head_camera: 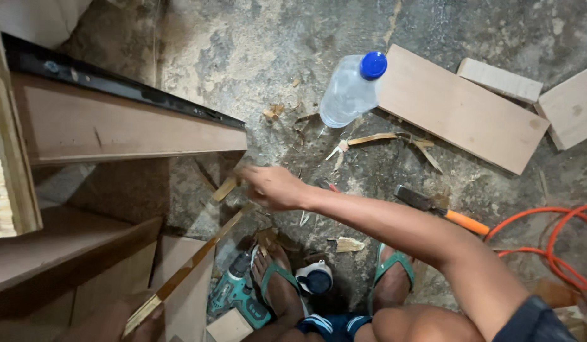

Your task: The person uses a chisel to carve and shape a small wooden piece, repeatedly removing shavings. They occasionally pour water from a plastic bottle onto the wood and continue carving.

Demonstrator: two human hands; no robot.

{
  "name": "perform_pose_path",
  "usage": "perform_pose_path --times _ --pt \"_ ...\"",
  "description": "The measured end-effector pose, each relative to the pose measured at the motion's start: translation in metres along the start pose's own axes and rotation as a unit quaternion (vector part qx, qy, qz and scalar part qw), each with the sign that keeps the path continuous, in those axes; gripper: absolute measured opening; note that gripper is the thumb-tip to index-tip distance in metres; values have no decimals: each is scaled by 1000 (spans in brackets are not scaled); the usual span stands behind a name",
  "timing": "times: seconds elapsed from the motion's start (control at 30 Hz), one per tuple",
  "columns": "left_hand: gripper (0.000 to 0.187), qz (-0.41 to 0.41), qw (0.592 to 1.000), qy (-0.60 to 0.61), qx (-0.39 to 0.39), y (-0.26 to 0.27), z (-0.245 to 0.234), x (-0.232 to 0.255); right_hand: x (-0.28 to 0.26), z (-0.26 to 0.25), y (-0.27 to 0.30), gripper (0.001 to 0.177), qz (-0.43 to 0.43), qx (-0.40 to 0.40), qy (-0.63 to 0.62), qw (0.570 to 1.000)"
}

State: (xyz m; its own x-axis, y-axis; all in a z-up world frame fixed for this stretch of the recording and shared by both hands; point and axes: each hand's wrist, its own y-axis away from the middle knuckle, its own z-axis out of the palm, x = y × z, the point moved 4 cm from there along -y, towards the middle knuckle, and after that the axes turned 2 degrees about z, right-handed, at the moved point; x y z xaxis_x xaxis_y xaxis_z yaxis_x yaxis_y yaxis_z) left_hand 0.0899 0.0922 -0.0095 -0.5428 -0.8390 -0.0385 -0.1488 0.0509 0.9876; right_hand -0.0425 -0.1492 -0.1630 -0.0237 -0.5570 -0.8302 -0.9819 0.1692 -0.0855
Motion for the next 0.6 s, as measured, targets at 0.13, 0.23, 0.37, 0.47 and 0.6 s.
perform_pose_path --times 0.13,0.23,0.37,0.47,0.6 --pt "31 -25 995 -65 75 10 1 -2 19 -14 62 22 85 -48 -12 995" --pt "31 -115 987 -29 104 28 8 2 42 -20 121 12 228 -49 -12 972" --pt "27 -5 881 -55 470 74 12 34 61 -35 174 34 355 -11 123 927" --pt "21 180 770 -37 611 93 10 43 68 -31 195 50 414 -47 168 893" --pt "39 114 831 -100 534 55 9 35 92 -10 211 38 419 -50 168 891"
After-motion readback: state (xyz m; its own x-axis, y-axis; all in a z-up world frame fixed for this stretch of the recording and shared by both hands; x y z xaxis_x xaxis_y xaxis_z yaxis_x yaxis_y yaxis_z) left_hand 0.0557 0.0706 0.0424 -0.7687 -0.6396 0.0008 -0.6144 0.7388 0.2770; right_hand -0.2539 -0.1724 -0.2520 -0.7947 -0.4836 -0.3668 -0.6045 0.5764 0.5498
